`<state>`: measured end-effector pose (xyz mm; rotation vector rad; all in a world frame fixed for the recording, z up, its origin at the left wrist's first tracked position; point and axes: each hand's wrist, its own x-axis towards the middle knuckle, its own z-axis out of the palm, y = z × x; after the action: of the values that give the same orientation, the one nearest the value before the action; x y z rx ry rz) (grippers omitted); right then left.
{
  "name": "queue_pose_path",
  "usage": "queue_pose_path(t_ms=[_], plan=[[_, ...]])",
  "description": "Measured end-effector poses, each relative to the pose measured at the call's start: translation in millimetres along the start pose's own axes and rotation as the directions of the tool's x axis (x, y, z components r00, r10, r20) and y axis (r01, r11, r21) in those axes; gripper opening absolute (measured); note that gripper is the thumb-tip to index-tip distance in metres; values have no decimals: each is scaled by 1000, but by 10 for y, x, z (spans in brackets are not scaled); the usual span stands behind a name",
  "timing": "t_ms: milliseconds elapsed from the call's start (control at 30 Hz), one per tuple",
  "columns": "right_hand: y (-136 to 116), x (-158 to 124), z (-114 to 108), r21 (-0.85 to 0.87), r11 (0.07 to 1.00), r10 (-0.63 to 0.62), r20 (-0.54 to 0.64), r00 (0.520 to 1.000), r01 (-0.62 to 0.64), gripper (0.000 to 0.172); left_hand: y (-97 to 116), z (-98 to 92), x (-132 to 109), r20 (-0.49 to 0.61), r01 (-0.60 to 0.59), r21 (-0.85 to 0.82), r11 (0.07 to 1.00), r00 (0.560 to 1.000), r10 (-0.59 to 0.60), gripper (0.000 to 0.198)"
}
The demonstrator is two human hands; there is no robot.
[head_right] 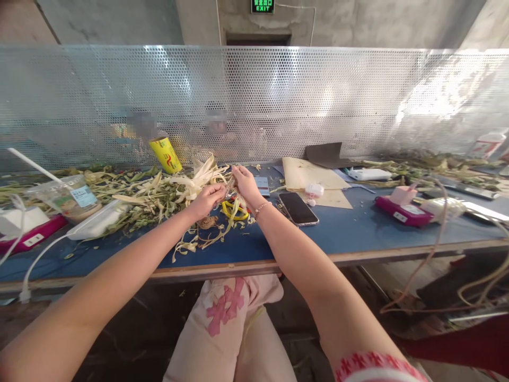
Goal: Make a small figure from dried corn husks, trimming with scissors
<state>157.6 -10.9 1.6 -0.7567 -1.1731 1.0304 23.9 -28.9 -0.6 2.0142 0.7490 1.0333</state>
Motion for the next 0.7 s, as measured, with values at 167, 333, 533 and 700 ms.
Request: queue_pose_path(t_ms=[167, 333, 533, 700], plan=[[-42, -41, 36, 130, 991, 23, -56, 998, -15, 34, -115, -51, 97, -351, 44, -383, 923, 917, -190, 16], [-26, -66, 58, 165, 985, 55, -38, 998, -48, 33, -115, -62, 90, -176, 215, -602, 769, 904, -391, 7], [-19, -82, 69, 126, 991, 37, 5, 999, -37, 31, -80, -50, 53, -71, 218, -657, 722, 935, -346, 11], [-32, -88, 79, 162, 984, 77, 17, 997, -79, 29, -72, -73, 59, -174, 133, -557, 820, 946, -272, 19]])
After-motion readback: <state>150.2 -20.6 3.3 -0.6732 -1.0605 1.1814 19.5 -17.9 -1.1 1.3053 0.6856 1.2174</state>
